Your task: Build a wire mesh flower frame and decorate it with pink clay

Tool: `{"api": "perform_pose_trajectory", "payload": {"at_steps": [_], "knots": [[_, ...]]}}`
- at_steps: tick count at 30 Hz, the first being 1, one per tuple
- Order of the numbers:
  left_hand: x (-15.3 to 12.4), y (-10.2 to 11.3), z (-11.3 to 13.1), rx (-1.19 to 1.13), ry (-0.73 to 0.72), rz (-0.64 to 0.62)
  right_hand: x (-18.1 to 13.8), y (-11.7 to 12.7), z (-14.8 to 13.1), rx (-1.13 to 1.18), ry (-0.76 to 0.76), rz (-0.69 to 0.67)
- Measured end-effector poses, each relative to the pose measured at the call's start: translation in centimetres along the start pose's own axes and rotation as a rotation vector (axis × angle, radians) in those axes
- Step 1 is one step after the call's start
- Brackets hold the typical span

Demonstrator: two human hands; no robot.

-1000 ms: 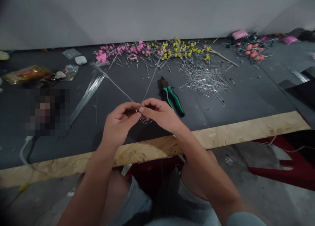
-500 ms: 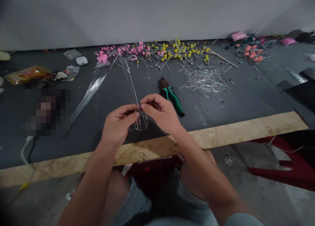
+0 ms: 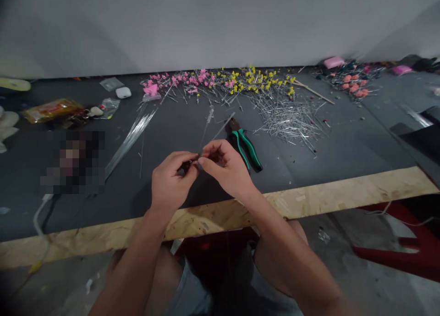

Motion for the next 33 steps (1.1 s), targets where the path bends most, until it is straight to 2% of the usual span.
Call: {"api": "perform_pose_trajectory", "payload": {"at_steps": [4,9,13,19,21,27,33], "knots": [[-0.1,-0.1,0.3,0.098,-0.112,-0.009,-0.1,-0.1,0.1,-0.044,-0.018,-0.009],[-0.1,-0.1,0.3,0.112,-0.094,-0.016,-0.1,-0.1,0.6,-0.033,-0.042,0.027],[-0.1,-0.1,0.0,0.003,0.010,-0.037,-0.2,-0.1,0.7,-0.025,-0.009,0.047],[-0.1,-0.3,-1.4,-0.341,0.358,-0.075,-0.5,0.0,0.4,0.018,0.025,0.074],[-0.1,-0.4,-1.7,-0.402,0.430,-0.079,-0.5,0.0,0.3,0.016,0.017,0.069],[-0.1,-0.8,-1.9,-0.565,0.487,-0.152,-0.1,0.1,0.2,0.064,-0.021,0.092],[-0.4,-1.2,-2.2,-0.654,0.514,-0.208,0.2,0.6,-0.3,0.098,0.016,0.167]]}}
Point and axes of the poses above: each hand's wrist, its own x-axis towards the middle knuckle, its own y-axis out of the back of the hand, z = x × y, the point moved 4 cm from there along x, towards the middle knuckle, and after that the axes turned 5 degrees about -x, right-handed, at the moved point
